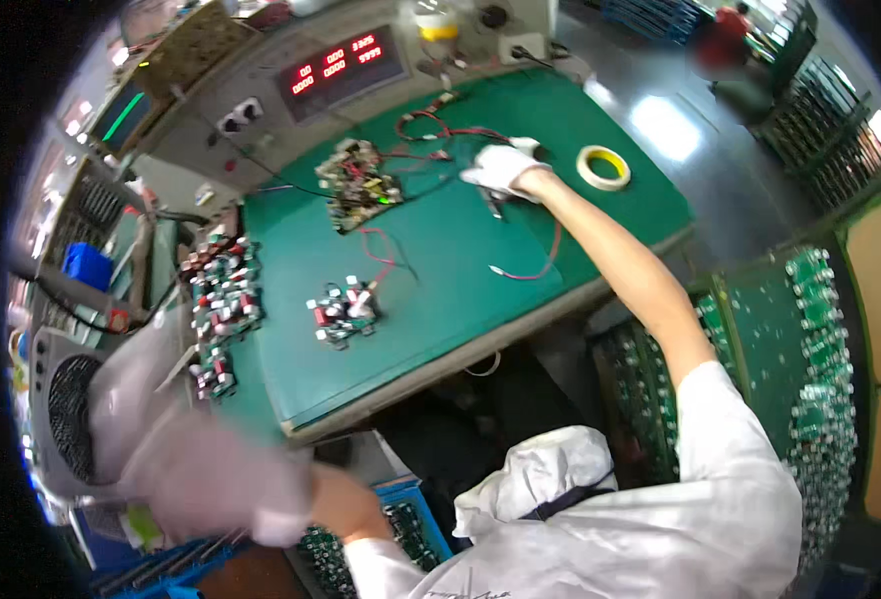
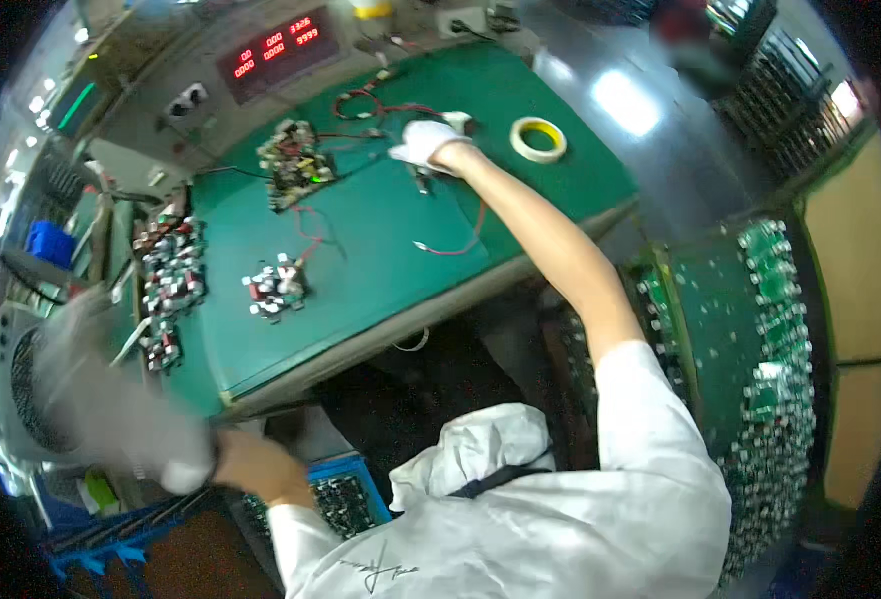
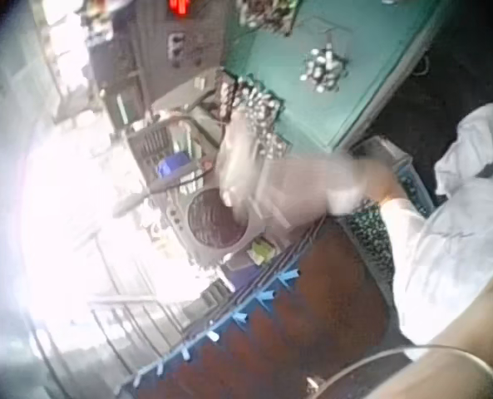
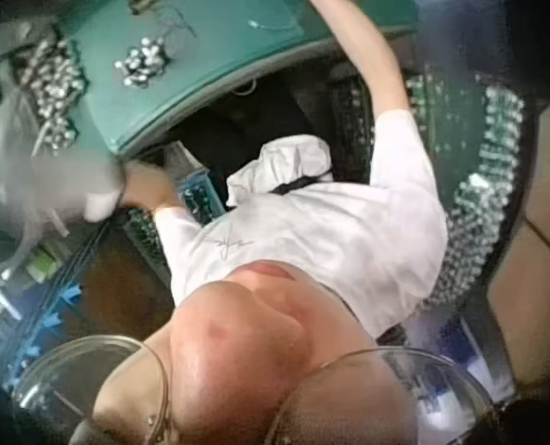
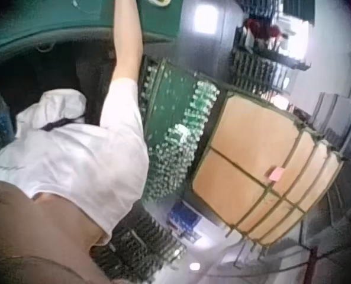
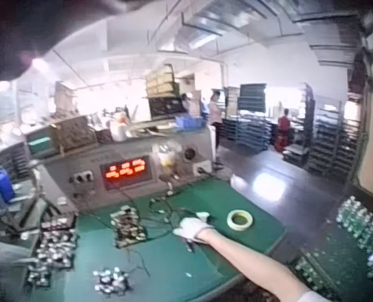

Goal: Test printed circuit boards using a specialized testing station and probes.

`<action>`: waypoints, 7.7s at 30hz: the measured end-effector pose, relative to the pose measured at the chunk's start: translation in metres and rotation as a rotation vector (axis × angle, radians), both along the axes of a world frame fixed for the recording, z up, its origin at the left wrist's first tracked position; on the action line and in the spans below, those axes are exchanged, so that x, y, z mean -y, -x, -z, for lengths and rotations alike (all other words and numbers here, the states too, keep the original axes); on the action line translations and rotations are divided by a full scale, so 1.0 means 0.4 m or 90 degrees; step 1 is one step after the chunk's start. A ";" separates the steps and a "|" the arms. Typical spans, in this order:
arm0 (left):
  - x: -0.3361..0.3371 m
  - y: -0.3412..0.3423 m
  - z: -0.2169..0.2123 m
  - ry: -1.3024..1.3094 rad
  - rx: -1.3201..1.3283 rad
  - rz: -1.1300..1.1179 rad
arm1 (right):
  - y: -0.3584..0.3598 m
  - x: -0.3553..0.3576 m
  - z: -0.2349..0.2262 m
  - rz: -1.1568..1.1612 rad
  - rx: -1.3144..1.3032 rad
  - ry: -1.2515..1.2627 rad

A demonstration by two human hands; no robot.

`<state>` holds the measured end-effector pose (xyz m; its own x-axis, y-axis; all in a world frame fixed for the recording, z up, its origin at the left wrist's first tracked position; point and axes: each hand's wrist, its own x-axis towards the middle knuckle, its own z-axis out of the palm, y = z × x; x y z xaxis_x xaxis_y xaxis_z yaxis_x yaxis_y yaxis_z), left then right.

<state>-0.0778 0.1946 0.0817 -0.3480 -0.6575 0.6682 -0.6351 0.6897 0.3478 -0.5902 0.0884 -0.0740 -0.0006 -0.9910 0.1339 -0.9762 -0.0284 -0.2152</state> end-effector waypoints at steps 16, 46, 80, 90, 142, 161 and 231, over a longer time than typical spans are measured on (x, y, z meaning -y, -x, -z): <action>0.077 0.074 0.145 0.021 -0.188 0.052 | -0.207 -0.133 -0.078 0.050 -0.020 -0.106; 0.015 0.023 0.093 0.031 -0.050 0.039 | -0.412 -0.314 -0.080 -0.198 0.216 0.328; 0.175 0.081 0.468 -0.089 -0.085 0.088 | -0.619 -0.056 -0.022 -0.455 0.139 0.109; 0.177 0.064 0.476 -0.156 -0.101 0.094 | -0.545 -0.044 -0.076 -0.431 0.348 0.091; 0.270 -0.344 0.442 -0.094 0.241 -0.360 | -0.053 -0.292 0.128 -0.012 0.300 0.296; 0.005 -0.160 0.202 -0.093 -0.030 -0.173 | -0.109 -0.287 0.108 -0.005 0.284 0.280; 0.290 0.491 0.397 -0.067 -0.117 0.418 | 0.019 -1.594 -0.357 0.871 -0.469 0.028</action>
<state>-0.2741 0.0786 -0.0772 -0.5833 -0.4136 0.6991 -0.0210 0.8681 0.4960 -0.5977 0.7259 0.0690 -0.7923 -0.2857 0.5391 -0.1481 0.9472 0.2844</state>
